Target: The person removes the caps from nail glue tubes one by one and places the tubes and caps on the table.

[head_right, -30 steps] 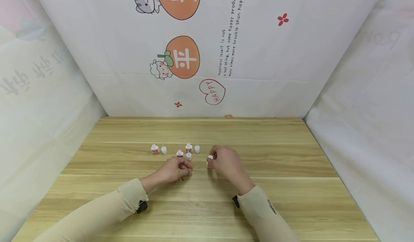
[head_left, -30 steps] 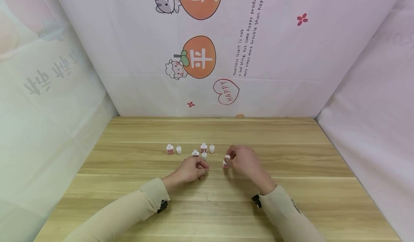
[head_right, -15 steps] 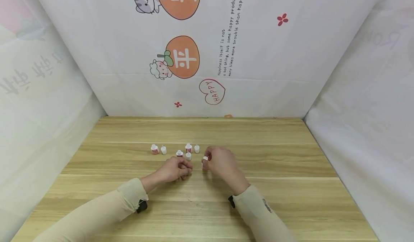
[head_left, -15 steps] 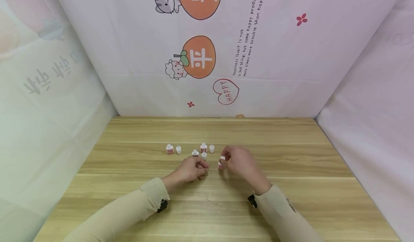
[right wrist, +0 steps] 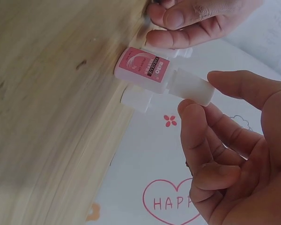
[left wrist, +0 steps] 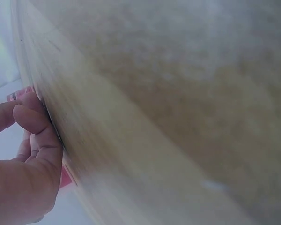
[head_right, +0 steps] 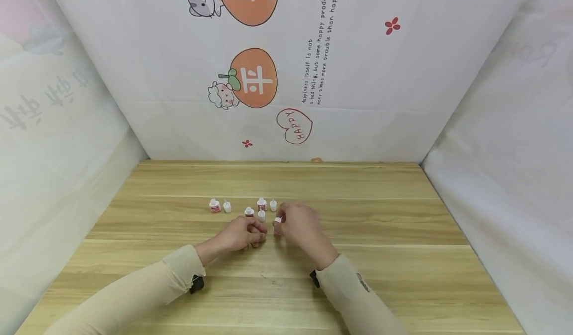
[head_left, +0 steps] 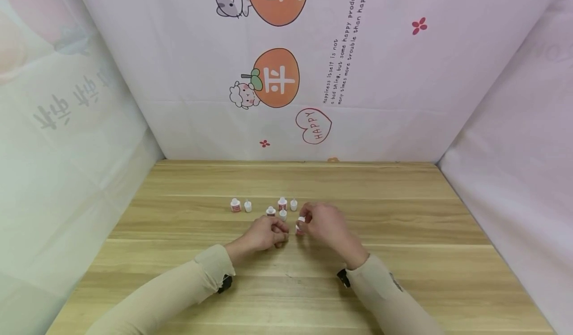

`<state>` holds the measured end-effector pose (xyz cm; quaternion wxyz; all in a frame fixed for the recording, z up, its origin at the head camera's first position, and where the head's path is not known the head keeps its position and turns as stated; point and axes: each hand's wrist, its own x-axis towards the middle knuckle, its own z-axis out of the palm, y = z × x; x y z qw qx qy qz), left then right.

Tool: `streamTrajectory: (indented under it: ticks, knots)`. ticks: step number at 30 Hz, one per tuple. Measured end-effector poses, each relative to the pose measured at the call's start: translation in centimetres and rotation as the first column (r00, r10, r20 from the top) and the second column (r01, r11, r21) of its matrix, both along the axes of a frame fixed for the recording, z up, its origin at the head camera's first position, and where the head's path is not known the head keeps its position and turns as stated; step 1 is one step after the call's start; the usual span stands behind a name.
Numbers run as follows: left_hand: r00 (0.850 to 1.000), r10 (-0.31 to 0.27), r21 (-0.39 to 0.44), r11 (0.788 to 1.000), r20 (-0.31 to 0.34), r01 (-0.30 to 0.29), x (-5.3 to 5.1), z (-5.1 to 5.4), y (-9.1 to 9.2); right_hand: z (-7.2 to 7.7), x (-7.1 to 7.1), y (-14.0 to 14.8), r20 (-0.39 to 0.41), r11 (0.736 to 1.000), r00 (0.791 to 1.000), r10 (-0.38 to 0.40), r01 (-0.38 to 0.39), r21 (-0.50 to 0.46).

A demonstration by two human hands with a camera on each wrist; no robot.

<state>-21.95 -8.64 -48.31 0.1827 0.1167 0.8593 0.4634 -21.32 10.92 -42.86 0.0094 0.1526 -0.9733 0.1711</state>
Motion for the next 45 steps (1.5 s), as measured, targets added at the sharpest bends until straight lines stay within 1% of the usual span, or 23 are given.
streamTrajectory:
  ticks: [7, 13, 18, 23, 30, 38, 42, 45]
  knots:
    - [1.0, 0.01, -0.008, 1.0, 0.001, -0.01, 0.0, 0.2, 0.3, 0.1, 0.1, -0.6, 0.003, 1.0, 1.0, 0.001, -0.001, 0.02]
    - [1.0, 0.012, -0.006, 1.0, 0.013, -0.011, -0.2, -0.1, 0.4, -0.1, 0.2, -1.0, 0.005, 1.0, 1.0, 0.019, -0.019, 0.018]
    - [1.0, 0.013, 0.004, 1.0, 0.009, -0.013, -0.2, -0.2, 0.5, -0.2, 0.3, -1.4, -0.009, 0.999, 0.999, 0.04, -0.04, 0.021]
    - [1.0, 0.016, -0.003, 1.0, -0.002, -0.016, -0.2, -0.3, 0.5, -0.1, 0.4, -1.7, -0.015, 0.999, 0.999, 0.039, -0.038, 0.017]
    - [1.0, 0.016, -0.014, 1.0, 0.001, -0.016, -0.3, -0.3, 0.6, -0.3, 0.4, -1.8, -0.052, 0.998, 0.997, 0.057, -0.056, 0.019]
    - [1.0, -0.001, -0.036, 0.999, -0.029, 0.0, -0.4, -0.4, 0.6, -0.3, 0.4, -1.9, -0.032, 0.999, 0.998, 0.046, -0.045, 0.015]
    - [0.999, -0.01, -0.045, 0.999, -0.051, 0.008, -0.4, -0.4, 0.6, -0.3, 0.4, -1.8, -0.038, 0.999, 0.998, 0.047, -0.046, 0.014]
    - [0.999, -0.012, -0.047, 0.999, -0.048, 0.01, -0.4, -0.4, 0.6, -0.3, 0.4, -1.8, -0.05, 0.998, 0.997, 0.054, -0.053, 0.016]
